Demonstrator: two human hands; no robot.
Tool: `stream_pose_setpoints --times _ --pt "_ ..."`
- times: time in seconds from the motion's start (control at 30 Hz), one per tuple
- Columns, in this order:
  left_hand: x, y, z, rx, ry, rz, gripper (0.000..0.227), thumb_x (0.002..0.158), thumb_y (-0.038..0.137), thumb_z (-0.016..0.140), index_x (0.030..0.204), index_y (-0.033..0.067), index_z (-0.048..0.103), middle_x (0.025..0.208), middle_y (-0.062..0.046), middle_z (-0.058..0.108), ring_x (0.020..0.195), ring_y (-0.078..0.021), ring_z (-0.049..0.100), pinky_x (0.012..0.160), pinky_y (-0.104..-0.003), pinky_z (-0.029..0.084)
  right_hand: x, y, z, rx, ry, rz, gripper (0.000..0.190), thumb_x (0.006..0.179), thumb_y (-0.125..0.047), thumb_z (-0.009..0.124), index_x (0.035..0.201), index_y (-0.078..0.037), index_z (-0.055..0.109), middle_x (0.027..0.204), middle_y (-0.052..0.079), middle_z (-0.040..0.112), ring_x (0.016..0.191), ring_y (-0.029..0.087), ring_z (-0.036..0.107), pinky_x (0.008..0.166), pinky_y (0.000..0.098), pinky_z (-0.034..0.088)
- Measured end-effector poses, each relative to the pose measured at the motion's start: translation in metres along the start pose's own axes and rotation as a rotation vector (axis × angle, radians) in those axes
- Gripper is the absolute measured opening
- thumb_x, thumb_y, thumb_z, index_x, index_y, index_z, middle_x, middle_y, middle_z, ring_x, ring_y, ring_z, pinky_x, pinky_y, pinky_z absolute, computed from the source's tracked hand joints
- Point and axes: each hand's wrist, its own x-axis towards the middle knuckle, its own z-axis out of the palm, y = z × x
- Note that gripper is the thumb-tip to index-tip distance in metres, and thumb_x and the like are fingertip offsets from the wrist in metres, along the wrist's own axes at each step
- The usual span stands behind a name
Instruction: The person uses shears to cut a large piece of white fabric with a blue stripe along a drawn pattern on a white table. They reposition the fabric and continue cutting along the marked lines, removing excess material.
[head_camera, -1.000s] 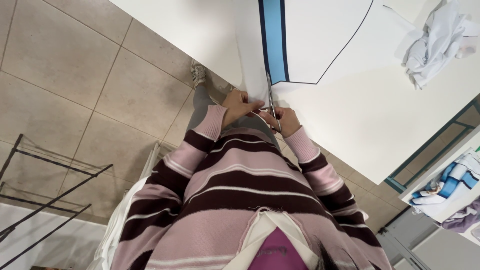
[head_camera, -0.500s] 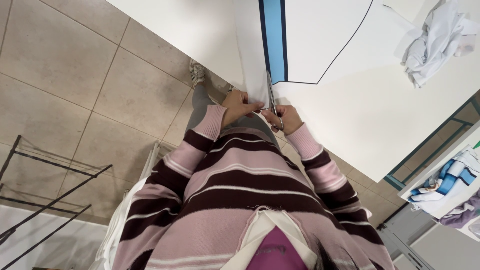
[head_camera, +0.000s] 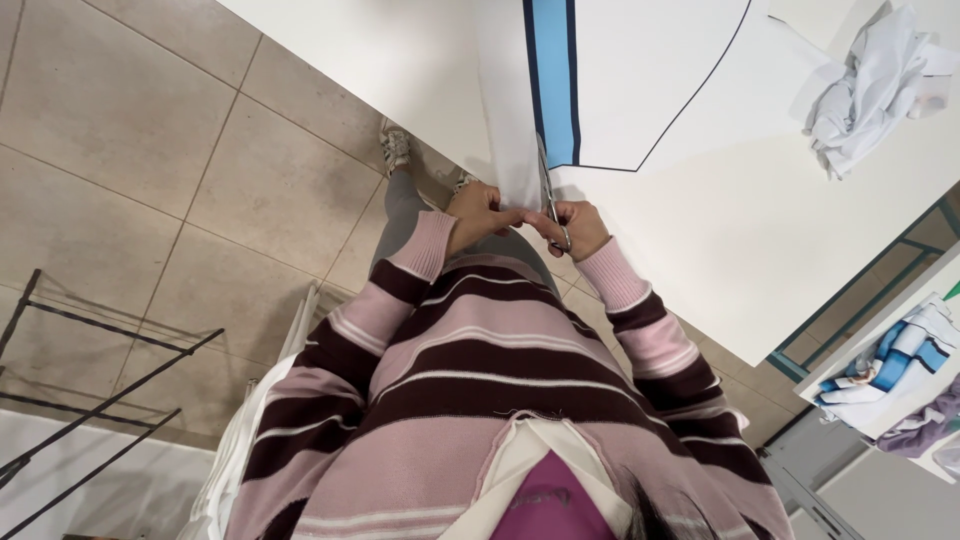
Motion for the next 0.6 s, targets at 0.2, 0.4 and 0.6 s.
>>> stream_pose_setpoints --times 0.2,0.4,0.6 --pt "-0.006 0.016 -0.003 0.027 -0.001 -0.004 0.032 0.087 0.033 0.080 0.091 0.0009 0.080 0.080 -0.007 0.079 0.067 -0.0086 0.073 0.063 -0.023 0.061 0.003 -0.003 -0.004 0.013 -0.009 0.008 0.037 0.088 -0.035 0.081 0.072 -0.004 0.068 0.056 0.000 0.054 0.043 0.009 0.049 0.038 0.0249 0.038" --pt "-0.003 0.015 -0.004 0.043 -0.035 -0.008 0.026 0.086 0.030 0.079 0.093 0.0055 0.082 0.080 -0.005 0.079 0.067 -0.0071 0.071 0.062 -0.023 0.060 0.011 -0.020 -0.006 0.001 -0.046 -0.045 0.039 0.092 -0.036 0.075 0.072 -0.003 0.068 0.061 0.003 0.062 0.044 0.010 0.054 0.040 0.0248 0.041" --pt "-0.005 0.018 -0.007 0.059 -0.064 0.004 0.022 0.087 0.027 0.079 0.094 0.0070 0.083 0.081 -0.004 0.079 0.066 -0.0066 0.070 0.063 -0.023 0.059 0.017 -0.032 -0.007 0.009 -0.043 -0.039 0.040 0.093 -0.037 0.075 0.072 -0.003 0.067 0.063 0.003 0.063 0.047 0.009 0.055 0.043 0.0239 0.043"
